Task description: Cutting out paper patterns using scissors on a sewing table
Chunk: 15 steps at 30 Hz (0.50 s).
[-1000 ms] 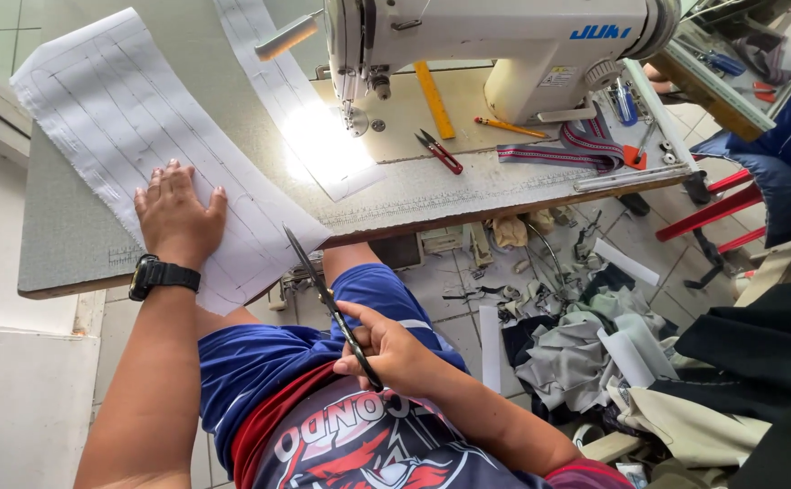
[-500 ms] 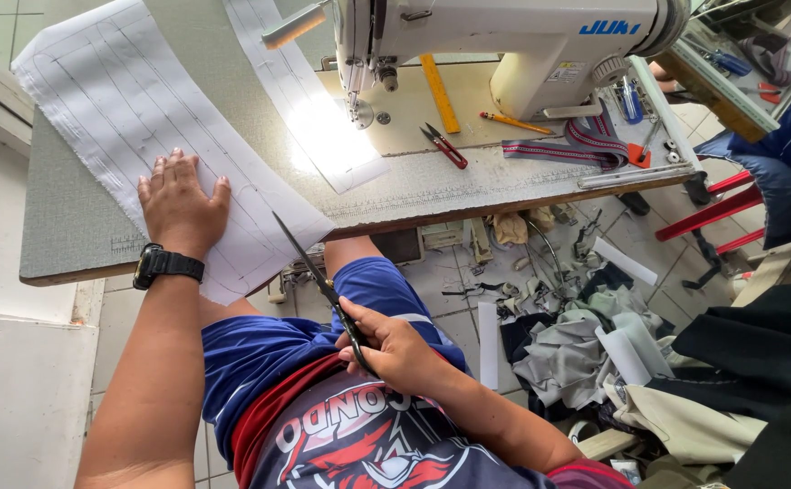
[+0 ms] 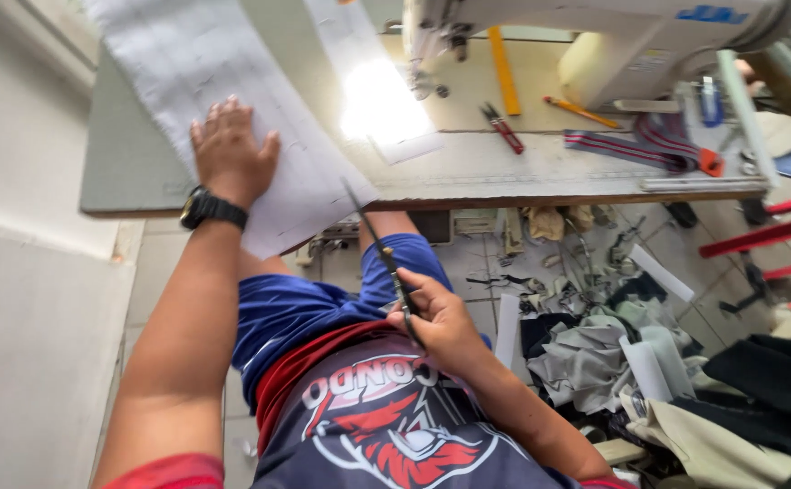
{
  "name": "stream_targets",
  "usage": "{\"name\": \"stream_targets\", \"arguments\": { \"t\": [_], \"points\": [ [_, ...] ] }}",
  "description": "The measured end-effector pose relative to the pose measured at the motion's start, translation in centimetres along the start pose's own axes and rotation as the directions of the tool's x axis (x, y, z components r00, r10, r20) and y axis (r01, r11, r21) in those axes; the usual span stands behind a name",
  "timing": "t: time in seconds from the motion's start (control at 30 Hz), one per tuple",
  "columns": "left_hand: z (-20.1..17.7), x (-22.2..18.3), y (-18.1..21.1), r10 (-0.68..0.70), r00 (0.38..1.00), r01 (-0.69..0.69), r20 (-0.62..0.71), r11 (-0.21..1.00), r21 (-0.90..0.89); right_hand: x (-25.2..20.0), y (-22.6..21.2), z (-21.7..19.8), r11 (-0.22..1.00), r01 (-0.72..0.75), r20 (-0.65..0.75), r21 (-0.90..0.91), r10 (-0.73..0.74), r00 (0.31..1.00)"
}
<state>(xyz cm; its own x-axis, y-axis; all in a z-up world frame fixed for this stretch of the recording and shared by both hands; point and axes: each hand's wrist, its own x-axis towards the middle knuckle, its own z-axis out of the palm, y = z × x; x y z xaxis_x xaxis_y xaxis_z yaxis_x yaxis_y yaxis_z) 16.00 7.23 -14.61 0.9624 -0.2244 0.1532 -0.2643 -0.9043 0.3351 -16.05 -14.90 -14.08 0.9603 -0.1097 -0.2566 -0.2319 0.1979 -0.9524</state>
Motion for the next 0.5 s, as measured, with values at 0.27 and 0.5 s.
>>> {"name": "stream_targets", "arguments": {
  "t": [0.27, 0.5],
  "points": [
    [-2.0, 0.2, 1.0, -0.001, 0.999, 0.003, 0.052, 1.0, -0.026, -1.6, -6.1, 0.7, 0.977, -0.183, -0.076, -0.104, 0.176, 0.981],
    [-0.8, 1.3, -0.7, 0.106, 0.994, -0.106, -0.003, 0.994, -0.002, -1.4, -4.3, -1.3, 0.992, -0.125, -0.158, -0.028, 0.119, 0.98]
  ]
}}
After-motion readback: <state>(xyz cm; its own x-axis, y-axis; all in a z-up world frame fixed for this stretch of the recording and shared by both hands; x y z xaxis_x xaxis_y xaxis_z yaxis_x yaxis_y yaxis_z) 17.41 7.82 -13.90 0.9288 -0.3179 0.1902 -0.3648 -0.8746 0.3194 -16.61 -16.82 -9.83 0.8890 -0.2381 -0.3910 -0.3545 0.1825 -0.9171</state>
